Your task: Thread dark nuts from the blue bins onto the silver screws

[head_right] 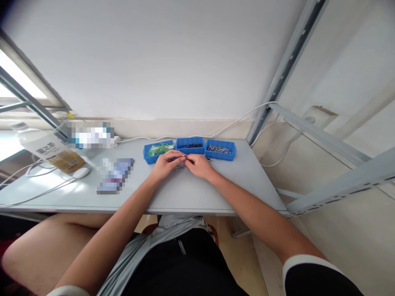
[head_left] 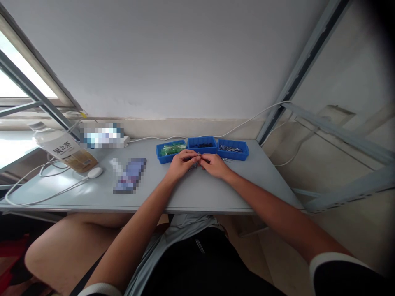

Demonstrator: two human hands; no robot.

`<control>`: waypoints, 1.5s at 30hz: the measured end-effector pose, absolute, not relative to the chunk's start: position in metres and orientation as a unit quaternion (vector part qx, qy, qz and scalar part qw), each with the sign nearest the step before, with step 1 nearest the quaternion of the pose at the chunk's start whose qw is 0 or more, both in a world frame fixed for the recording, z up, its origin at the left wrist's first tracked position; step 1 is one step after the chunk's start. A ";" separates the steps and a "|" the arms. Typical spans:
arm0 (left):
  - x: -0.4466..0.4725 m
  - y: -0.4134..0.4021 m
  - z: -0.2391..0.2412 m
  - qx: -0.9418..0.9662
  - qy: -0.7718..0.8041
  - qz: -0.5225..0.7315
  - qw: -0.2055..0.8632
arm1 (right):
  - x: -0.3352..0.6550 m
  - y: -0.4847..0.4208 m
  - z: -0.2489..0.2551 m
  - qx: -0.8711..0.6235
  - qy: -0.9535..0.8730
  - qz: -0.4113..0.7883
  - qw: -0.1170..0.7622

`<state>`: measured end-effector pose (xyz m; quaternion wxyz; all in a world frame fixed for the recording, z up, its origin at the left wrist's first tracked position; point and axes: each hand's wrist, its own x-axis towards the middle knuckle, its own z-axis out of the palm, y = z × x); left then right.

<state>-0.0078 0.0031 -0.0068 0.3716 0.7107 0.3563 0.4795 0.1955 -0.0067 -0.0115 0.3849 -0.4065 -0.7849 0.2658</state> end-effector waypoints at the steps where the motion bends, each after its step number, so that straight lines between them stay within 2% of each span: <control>1: -0.008 0.003 -0.007 0.711 0.354 0.479 0.374 | 0.196 -0.006 -0.011 -0.405 -0.785 0.264 0.388; 16: -0.009 0.003 -0.008 0.717 0.355 0.477 0.364 | 0.196 -0.005 -0.011 -0.408 -0.757 0.306 0.408; 26: -0.008 0.003 -0.008 0.701 0.364 0.491 0.367 | 0.195 -0.009 -0.007 -0.418 -0.775 0.291 0.375; 45: -0.008 0.002 -0.005 0.686 0.369 0.493 0.387 | 0.194 -0.011 -0.006 -0.418 -0.781 0.274 0.375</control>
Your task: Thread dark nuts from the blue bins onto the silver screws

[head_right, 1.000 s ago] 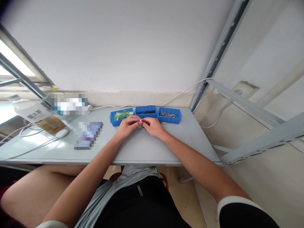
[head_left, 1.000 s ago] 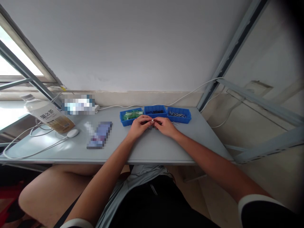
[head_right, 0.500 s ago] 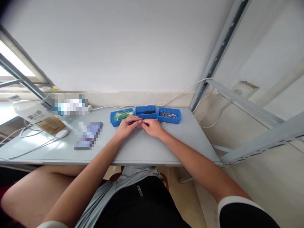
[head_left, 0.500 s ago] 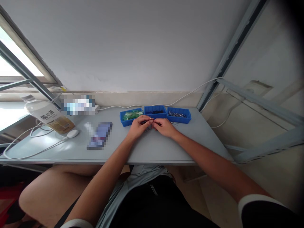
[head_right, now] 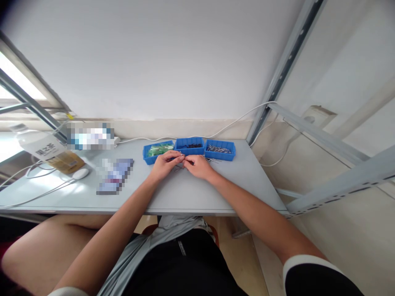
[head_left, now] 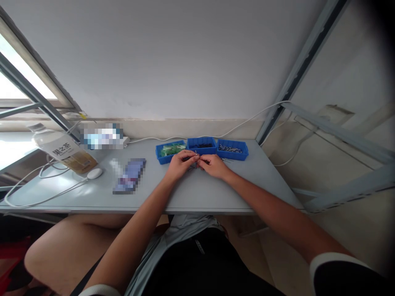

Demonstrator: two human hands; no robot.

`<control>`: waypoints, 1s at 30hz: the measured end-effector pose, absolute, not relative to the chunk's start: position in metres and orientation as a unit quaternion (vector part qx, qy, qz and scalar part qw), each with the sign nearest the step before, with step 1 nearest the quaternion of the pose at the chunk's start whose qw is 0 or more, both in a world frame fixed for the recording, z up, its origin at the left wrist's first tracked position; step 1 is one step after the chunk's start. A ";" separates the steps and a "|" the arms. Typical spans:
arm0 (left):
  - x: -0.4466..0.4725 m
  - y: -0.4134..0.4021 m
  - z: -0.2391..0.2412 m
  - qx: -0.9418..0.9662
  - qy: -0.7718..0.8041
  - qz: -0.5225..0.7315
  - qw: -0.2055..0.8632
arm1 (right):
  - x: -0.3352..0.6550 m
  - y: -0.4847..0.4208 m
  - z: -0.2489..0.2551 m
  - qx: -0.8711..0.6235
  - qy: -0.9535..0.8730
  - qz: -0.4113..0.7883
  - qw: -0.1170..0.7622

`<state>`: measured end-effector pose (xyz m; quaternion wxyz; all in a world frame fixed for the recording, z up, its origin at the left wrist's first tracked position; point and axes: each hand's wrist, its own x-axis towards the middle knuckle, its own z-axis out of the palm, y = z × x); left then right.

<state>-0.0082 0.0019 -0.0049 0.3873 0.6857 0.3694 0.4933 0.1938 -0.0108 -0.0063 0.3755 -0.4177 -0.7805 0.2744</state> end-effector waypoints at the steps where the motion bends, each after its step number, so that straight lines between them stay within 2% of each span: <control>1: -0.008 0.002 -0.005 0.685 0.365 0.495 0.391 | 0.194 -0.010 -0.007 -0.416 -0.782 0.269 0.379; 12: -0.009 0.002 -0.007 0.720 0.358 0.456 0.382 | 0.195 -0.004 -0.014 -0.419 -0.756 0.280 0.418; 30: -0.008 0.001 -0.005 0.712 0.356 0.469 0.383 | 0.195 -0.011 -0.007 -0.417 -0.766 0.310 0.378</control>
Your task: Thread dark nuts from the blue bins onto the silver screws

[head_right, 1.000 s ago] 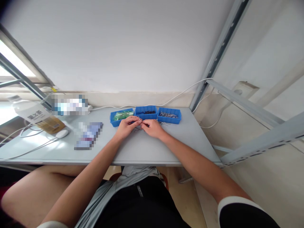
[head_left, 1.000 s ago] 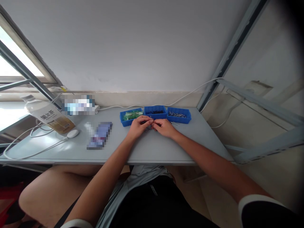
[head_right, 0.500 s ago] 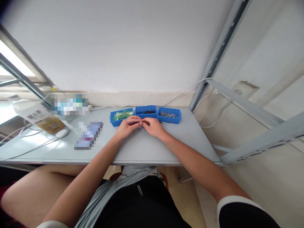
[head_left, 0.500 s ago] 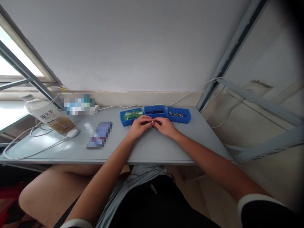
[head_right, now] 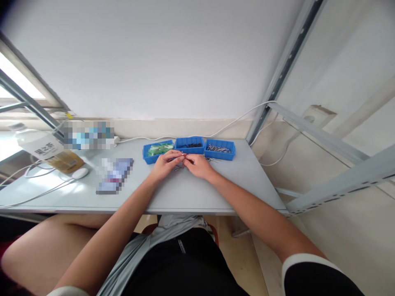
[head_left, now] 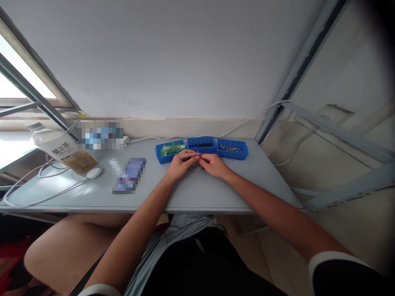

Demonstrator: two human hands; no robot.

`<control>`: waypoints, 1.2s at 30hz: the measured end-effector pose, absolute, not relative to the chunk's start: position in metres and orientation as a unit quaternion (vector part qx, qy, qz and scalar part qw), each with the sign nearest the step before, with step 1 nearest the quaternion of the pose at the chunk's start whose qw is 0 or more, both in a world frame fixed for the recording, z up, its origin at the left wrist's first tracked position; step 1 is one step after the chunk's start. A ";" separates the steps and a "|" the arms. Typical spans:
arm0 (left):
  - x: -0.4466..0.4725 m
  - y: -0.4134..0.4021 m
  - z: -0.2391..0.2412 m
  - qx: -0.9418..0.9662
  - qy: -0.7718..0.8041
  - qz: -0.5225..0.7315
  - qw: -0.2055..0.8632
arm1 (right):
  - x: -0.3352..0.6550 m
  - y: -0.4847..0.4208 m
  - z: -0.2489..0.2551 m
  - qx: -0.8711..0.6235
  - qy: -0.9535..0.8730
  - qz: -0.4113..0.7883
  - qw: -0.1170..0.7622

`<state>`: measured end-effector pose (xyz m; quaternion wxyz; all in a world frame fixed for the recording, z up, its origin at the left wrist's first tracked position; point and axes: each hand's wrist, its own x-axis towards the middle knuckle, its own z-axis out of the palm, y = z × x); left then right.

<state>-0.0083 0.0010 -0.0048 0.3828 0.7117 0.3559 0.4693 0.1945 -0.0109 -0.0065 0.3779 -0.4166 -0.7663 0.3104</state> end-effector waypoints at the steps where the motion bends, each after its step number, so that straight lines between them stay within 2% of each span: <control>1: -0.008 0.000 -0.004 0.714 0.358 0.467 0.379 | 0.195 -0.011 -0.006 -0.414 -0.767 0.311 0.378; 5: -0.009 -0.002 -0.001 0.714 0.382 0.459 0.365 | 0.196 -0.008 -0.006 -0.408 -0.753 0.331 0.397; 9: -0.008 0.000 -0.002 0.689 0.424 0.454 0.373 | 0.198 -0.002 -0.008 -0.410 -0.686 0.404 0.445; 16: -0.009 0.002 -0.008 0.676 0.449 0.450 0.374 | 0.203 0.006 -0.010 -0.433 -0.470 0.478 0.602; 19: -0.009 0.002 -0.009 0.672 0.450 0.454 0.374 | 0.206 0.007 -0.011 -0.451 -0.483 0.502 0.558; 21: -0.008 0.003 -0.009 0.670 0.443 0.460 0.378 | 0.206 0.004 -0.011 -0.459 -0.562 0.461 0.511; 25: -0.009 0.004 -0.010 0.669 0.430 0.468 0.386 | 0.201 -0.007 -0.011 -0.408 -0.788 0.226 0.402; 28: -0.009 0.004 -0.011 0.665 0.429 0.471 0.389 | 0.195 -0.012 -0.014 -0.360 -0.870 0.119 0.316; 31: -0.010 0.003 -0.011 0.665 0.429 0.471 0.389 | 0.194 -0.013 -0.017 -0.358 -0.892 0.085 0.264; 36: -0.009 0.004 -0.010 0.662 0.438 0.470 0.386 | 0.199 -0.008 -0.017 -0.358 -0.898 0.067 0.246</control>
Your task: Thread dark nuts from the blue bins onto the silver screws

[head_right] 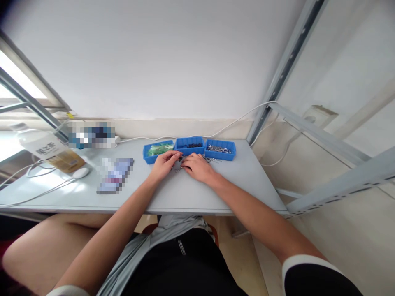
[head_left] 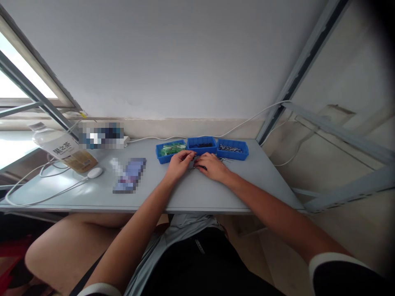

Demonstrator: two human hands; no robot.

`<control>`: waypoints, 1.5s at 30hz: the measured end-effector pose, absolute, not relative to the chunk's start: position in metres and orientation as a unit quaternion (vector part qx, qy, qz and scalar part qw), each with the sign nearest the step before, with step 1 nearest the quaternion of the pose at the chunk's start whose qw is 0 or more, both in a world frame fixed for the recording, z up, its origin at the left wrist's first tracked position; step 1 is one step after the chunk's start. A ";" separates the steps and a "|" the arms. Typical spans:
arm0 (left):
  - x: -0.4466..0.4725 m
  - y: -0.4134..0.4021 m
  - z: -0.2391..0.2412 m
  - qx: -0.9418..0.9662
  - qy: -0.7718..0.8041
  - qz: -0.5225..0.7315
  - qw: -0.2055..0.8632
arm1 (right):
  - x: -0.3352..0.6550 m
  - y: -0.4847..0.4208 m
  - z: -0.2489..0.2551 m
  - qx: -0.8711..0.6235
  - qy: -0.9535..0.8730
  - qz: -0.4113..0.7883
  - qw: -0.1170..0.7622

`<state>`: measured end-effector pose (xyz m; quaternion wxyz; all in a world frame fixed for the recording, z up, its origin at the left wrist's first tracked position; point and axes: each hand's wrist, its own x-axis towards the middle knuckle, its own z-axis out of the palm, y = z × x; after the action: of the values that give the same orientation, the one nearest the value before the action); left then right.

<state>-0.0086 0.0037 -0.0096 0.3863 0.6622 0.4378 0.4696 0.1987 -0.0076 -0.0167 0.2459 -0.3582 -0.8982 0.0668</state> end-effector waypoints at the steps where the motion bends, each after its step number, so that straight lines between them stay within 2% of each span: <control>1: -0.008 0.004 -0.009 0.661 0.439 0.469 0.387 | 0.200 -0.007 -0.017 -0.357 -0.899 0.066 0.246; 19: -0.009 0.003 -0.010 0.666 0.439 0.466 0.384 | 0.200 0.002 -0.023 -0.376 -0.850 0.146 0.339; 38: -0.009 0.004 -0.011 0.671 0.442 0.459 0.379 | 0.197 -0.002 -0.019 -0.372 -0.823 0.163 0.398; 45: -0.009 0.004 -0.012 0.696 0.440 0.454 0.340 | 0.196 -0.003 -0.015 -0.380 -0.801 0.180 0.426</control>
<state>-0.0092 0.0042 -0.0123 0.3398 0.6963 0.4397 0.4544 0.1958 -0.0029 -0.0151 0.4258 -0.3801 -0.8012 0.1797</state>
